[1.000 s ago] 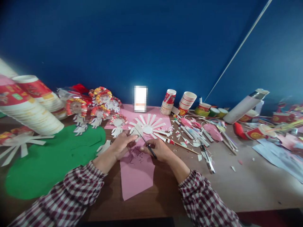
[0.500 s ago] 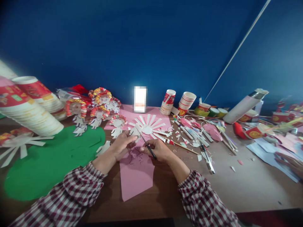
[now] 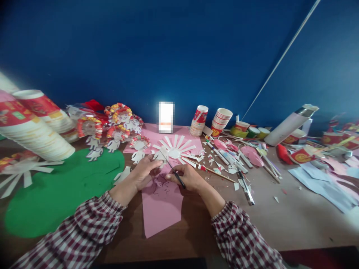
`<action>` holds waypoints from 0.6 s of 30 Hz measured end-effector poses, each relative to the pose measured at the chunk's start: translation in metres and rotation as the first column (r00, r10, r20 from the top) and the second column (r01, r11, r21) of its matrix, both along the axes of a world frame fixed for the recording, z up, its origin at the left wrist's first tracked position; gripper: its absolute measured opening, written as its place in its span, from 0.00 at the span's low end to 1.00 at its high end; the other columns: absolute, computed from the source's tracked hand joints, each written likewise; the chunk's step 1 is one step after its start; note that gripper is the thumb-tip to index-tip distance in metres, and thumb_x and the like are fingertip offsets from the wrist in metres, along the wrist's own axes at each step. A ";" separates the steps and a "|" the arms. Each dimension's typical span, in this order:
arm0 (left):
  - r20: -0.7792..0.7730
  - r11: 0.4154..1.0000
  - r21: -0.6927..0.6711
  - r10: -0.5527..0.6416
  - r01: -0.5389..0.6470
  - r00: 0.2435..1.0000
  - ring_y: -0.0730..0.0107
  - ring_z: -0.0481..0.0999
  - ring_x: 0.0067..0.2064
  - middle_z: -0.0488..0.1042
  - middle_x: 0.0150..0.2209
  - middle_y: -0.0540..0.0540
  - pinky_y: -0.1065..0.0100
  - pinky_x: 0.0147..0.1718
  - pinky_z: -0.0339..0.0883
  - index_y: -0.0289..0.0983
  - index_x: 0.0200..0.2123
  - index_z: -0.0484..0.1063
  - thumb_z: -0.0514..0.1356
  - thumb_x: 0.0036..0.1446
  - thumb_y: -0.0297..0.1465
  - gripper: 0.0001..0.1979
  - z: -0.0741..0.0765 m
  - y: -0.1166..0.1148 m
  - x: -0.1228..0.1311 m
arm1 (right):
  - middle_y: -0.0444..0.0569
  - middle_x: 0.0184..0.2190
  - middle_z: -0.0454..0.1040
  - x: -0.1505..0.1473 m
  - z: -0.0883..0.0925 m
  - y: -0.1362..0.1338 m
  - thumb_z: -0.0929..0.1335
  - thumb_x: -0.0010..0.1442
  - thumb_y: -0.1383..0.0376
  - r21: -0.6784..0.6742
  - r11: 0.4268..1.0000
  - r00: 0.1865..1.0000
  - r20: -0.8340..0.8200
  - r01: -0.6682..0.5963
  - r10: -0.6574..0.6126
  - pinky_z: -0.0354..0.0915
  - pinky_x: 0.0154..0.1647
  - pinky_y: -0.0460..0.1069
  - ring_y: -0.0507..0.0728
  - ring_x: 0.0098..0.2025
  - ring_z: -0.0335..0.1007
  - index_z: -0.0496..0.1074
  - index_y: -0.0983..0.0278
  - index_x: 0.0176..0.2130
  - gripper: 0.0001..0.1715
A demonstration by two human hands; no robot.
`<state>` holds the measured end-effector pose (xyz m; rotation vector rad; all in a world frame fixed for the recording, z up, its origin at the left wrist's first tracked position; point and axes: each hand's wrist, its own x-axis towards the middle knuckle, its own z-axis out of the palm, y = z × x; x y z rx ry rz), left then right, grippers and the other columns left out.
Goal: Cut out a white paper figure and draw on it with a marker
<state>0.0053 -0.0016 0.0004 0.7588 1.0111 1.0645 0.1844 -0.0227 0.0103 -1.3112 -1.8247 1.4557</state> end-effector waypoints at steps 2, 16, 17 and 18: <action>0.007 1.000 0.004 0.000 0.000 1.000 0.80 0.66 0.23 0.66 0.22 0.56 0.75 0.22 0.62 0.36 0.28 0.66 0.68 0.37 0.29 0.15 0.000 0.000 0.000 | 0.39 0.16 0.60 0.000 0.000 0.000 0.72 0.49 0.47 0.011 1.000 1.000 0.012 0.000 0.000 0.49 0.20 0.44 0.47 0.19 0.52 0.71 0.68 0.28 0.25; 0.021 1.000 -0.007 0.015 -0.015 1.000 0.80 0.67 0.22 0.65 0.21 0.56 0.75 0.22 0.61 0.35 0.27 0.65 0.69 0.36 0.29 0.15 0.001 0.001 0.000 | 0.39 0.17 0.59 0.000 -0.003 0.000 0.71 0.51 0.49 0.059 0.998 0.999 0.046 0.013 -0.015 0.49 0.20 0.44 0.48 0.21 0.51 0.71 0.68 0.26 0.24; 0.021 1.000 -0.010 0.017 -0.017 1.000 0.80 0.67 0.22 0.65 0.21 0.57 0.75 0.22 0.61 0.35 0.26 0.65 0.69 0.36 0.28 0.15 0.001 0.001 0.000 | 0.40 0.17 0.59 0.000 -0.003 0.001 0.71 0.51 0.49 0.066 0.998 0.999 0.044 0.011 -0.014 0.49 0.21 0.44 0.48 0.21 0.51 0.71 0.68 0.26 0.24; 0.021 1.000 -0.011 0.019 -0.019 1.000 0.80 0.66 0.22 0.65 0.21 0.57 0.75 0.21 0.60 0.36 0.26 0.65 0.69 0.36 0.28 0.15 0.001 0.001 0.000 | 0.40 0.17 0.59 -0.001 -0.003 0.001 0.71 0.51 0.49 0.072 0.997 0.999 0.042 0.010 -0.013 0.49 0.21 0.44 0.48 0.21 0.51 0.71 0.69 0.26 0.24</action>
